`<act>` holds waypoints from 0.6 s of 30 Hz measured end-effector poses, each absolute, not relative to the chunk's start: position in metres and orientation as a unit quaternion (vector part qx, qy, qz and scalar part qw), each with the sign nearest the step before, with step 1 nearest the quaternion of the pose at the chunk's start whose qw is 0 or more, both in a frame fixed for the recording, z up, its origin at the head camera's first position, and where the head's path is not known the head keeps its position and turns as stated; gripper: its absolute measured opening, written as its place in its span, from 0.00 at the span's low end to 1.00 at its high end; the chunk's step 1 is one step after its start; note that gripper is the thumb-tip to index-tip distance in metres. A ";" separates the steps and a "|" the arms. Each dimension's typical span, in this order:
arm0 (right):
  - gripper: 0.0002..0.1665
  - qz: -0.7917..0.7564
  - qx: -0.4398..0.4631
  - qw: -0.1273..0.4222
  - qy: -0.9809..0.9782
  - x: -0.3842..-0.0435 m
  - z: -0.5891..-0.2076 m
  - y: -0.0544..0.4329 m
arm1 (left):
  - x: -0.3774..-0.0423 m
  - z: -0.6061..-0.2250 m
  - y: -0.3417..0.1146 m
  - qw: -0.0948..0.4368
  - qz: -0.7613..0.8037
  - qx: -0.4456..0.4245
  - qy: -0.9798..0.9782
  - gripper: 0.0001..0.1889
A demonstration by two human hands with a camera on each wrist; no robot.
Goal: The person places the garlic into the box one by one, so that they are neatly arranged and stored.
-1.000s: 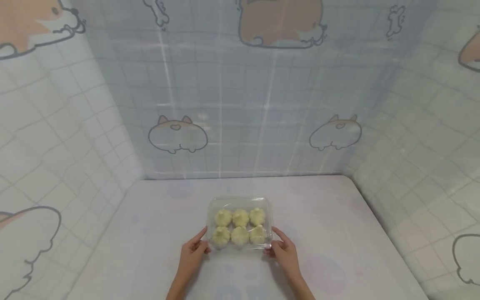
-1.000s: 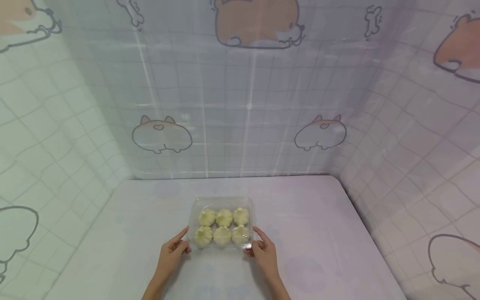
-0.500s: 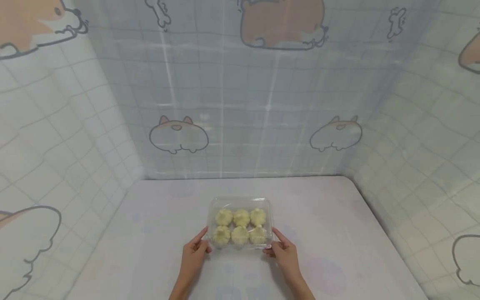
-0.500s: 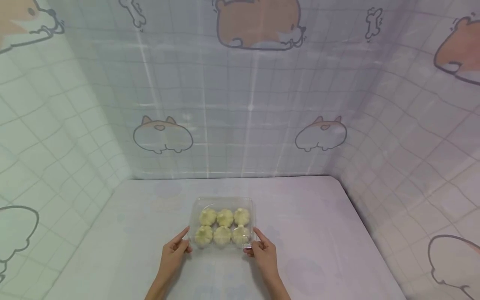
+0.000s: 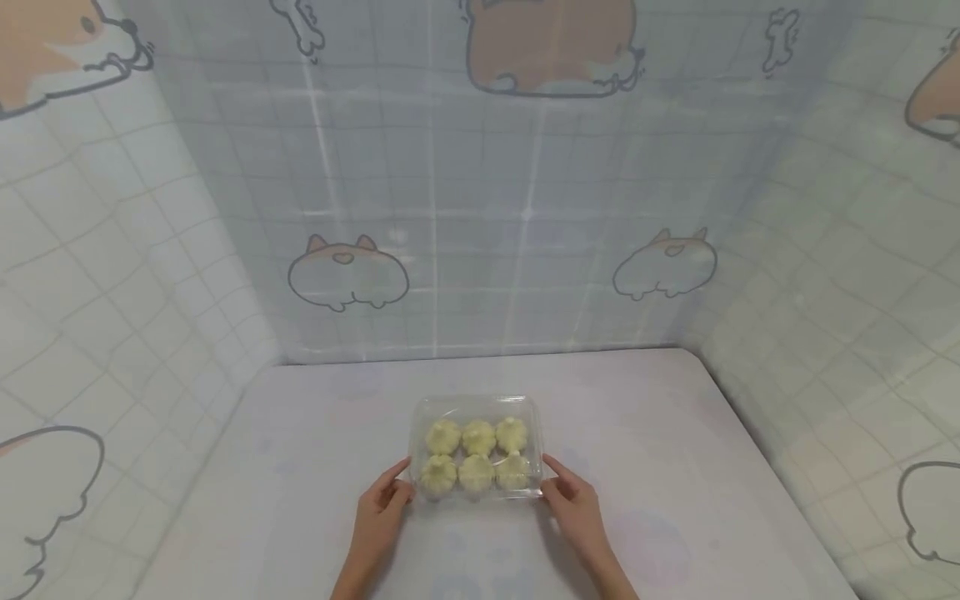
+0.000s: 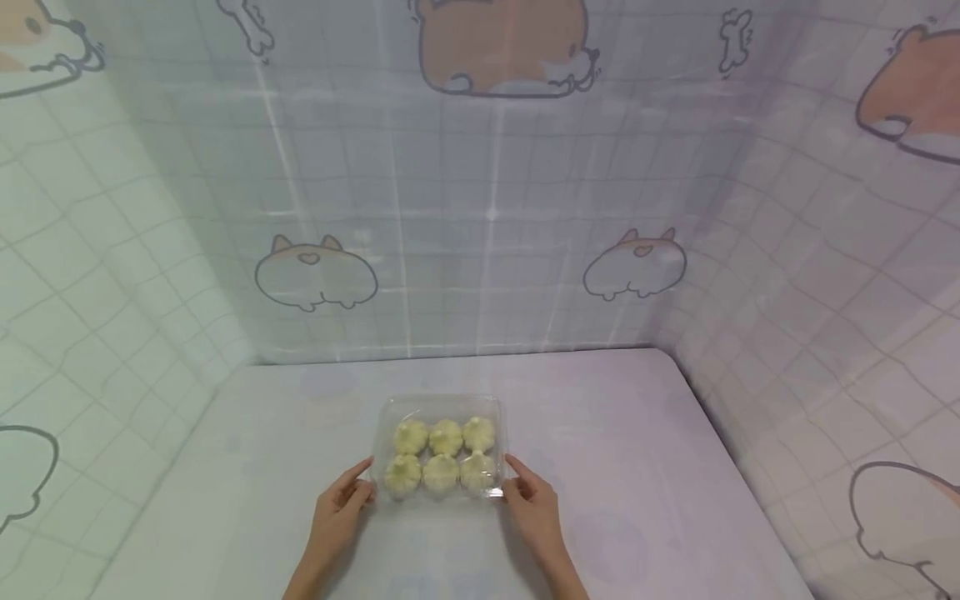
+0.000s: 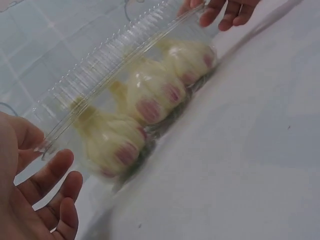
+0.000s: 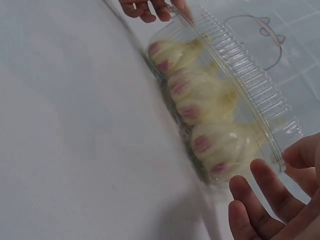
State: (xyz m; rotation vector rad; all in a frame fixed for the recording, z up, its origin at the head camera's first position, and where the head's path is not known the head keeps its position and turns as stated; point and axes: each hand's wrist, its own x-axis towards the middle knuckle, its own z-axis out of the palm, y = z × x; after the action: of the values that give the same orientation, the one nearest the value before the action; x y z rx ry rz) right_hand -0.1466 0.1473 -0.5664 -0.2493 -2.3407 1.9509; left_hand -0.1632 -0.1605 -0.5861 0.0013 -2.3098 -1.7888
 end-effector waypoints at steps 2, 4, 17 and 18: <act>0.24 0.626 -0.077 0.048 -0.775 -0.147 -0.564 0.151 | -0.163 -0.584 -0.163 0.115 -0.593 -0.003 -0.797 0.18; 0.22 0.614 -0.074 0.054 -0.784 -0.149 -0.561 0.155 | -0.162 -0.581 -0.166 0.119 -0.575 0.002 -0.810 0.17; 0.11 0.477 0.014 0.138 -0.868 -0.170 -0.518 0.196 | -0.165 -0.544 -0.212 0.145 -0.462 -0.008 -0.875 0.14; 0.11 0.463 0.023 0.143 -0.874 -0.172 -0.515 0.200 | -0.166 -0.541 -0.216 0.152 -0.448 -0.014 -0.881 0.14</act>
State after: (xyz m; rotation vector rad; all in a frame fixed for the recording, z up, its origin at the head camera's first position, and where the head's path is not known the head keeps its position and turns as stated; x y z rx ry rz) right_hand -0.1720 0.1996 -0.5147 0.0651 -2.5222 1.3370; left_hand -0.1655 -0.2163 -0.5414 -0.0413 -2.5276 -1.2870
